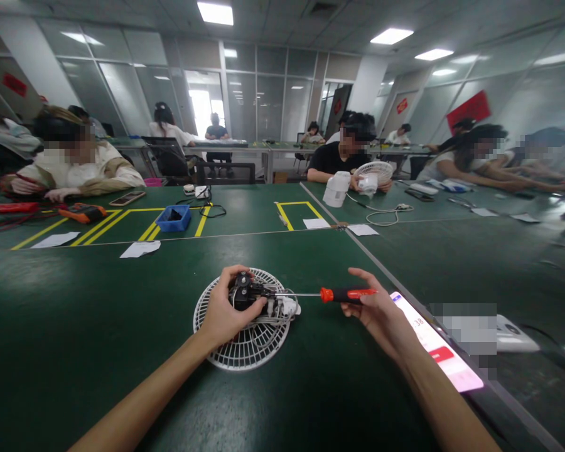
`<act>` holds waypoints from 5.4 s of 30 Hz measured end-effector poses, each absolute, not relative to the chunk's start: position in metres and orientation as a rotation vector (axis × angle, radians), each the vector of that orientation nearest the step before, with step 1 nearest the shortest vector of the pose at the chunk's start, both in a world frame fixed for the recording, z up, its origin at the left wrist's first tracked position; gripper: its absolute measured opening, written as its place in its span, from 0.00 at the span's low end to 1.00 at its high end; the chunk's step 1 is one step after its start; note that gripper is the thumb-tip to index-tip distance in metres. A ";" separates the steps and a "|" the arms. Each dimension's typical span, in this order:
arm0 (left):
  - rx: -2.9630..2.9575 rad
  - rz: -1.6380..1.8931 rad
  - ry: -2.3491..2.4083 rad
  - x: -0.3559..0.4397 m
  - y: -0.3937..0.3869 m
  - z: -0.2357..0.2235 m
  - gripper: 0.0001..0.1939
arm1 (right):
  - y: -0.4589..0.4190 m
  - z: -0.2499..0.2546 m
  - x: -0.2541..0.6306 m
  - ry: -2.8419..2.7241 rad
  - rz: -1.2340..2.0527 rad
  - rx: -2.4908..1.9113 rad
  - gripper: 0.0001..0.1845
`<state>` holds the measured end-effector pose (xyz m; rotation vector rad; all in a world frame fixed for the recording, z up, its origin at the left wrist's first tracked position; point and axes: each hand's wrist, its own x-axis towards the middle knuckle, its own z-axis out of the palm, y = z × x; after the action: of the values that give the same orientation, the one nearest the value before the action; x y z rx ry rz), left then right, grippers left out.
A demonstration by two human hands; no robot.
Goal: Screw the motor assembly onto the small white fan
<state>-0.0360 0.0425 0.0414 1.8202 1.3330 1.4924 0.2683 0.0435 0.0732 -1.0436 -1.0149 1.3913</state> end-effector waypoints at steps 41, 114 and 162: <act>1.746 1.514 1.324 -0.034 0.042 0.044 0.27 | 0.050 0.069 0.280 -1.000 1.524 -0.929 0.15; 1.702 1.527 1.385 -0.033 0.039 0.044 0.25 | 0.050 0.066 0.271 -1.048 1.435 -0.954 0.21; 1.775 1.549 1.439 -0.035 0.040 0.040 0.28 | 0.066 0.045 0.262 -0.633 1.503 -1.056 0.09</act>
<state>-0.0353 0.0403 0.0401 1.7752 1.4392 1.5493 0.2622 0.0660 0.0451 -1.0558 -0.6334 1.5027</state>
